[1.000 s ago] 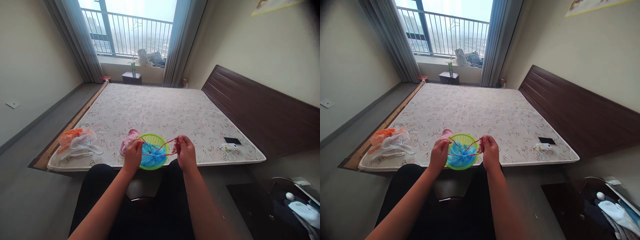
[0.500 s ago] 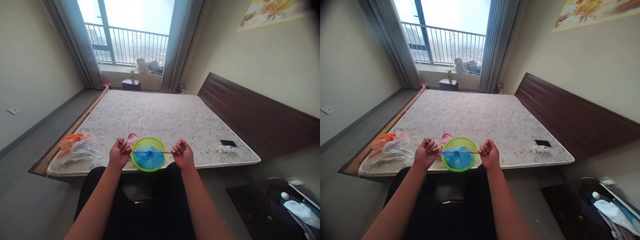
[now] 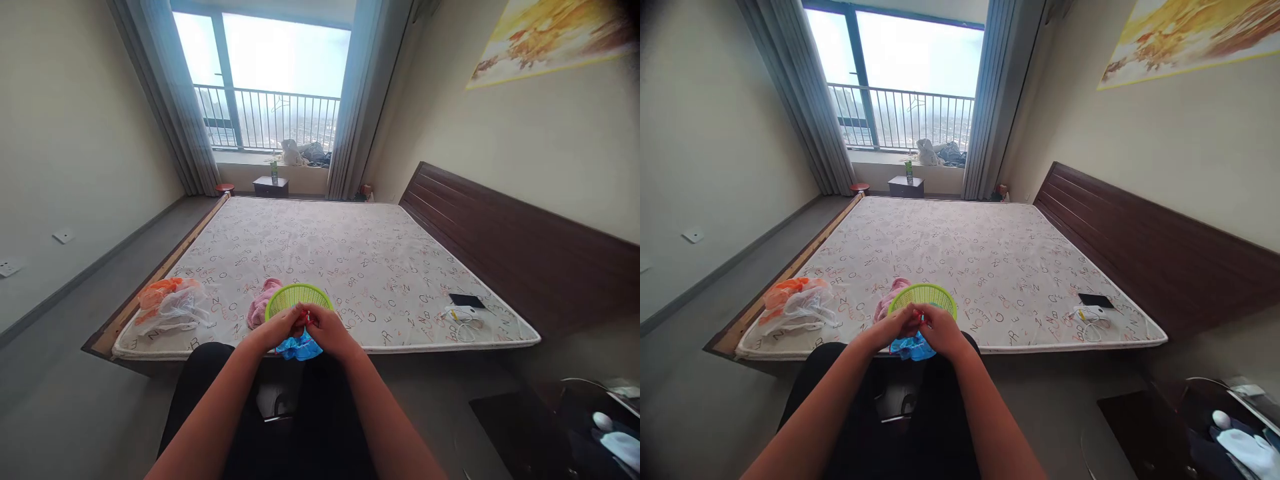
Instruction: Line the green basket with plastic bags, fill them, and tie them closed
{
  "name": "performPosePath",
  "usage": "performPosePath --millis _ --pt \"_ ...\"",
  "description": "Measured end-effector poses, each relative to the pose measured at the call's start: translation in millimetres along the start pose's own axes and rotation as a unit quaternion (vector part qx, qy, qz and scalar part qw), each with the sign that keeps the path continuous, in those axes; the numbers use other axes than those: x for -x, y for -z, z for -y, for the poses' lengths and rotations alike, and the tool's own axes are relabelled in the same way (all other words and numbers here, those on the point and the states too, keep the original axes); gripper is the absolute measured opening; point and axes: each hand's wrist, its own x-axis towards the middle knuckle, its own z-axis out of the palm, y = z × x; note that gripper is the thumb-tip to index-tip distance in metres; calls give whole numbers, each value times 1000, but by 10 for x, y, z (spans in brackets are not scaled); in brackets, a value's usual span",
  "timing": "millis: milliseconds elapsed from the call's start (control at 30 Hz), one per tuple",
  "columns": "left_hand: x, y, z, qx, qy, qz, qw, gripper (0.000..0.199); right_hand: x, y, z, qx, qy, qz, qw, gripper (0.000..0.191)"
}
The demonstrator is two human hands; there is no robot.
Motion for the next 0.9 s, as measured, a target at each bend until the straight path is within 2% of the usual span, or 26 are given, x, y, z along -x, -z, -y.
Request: performPosePath --millis 133,267,400,467,533,633,667,700,800,900 --pt "87 73 2 -98 -8 19 995 72 23 -12 -116 39 -12 -28 999 25" --pt "103 72 24 -171 -46 -25 984 71 28 -7 -167 39 -25 -39 998 22" --pt "106 17 40 -119 -77 -77 987 46 16 9 -224 -50 -87 -138 985 14" --pt "130 1 28 -86 -79 -68 991 46 13 25 -278 -130 -120 -174 969 15" --pt "162 -12 4 -105 -79 -36 991 42 16 39 -337 -191 -136 -179 956 18" --pt "172 -54 -18 -169 -43 28 984 39 41 54 -390 -208 -137 -172 953 22" --pt "155 -75 -13 -182 -28 30 982 40 54 61 -391 -205 -138 -170 954 22" --pt "127 -98 -3 -188 -22 15 982 41 69 72 -384 -204 -141 -167 954 23" --pt "4 -169 40 -194 -48 -75 977 41 109 123 -320 -211 -148 -161 953 26" --pt "-96 -236 59 -205 -74 -108 970 42 119 155 -208 -227 -121 -184 948 51"
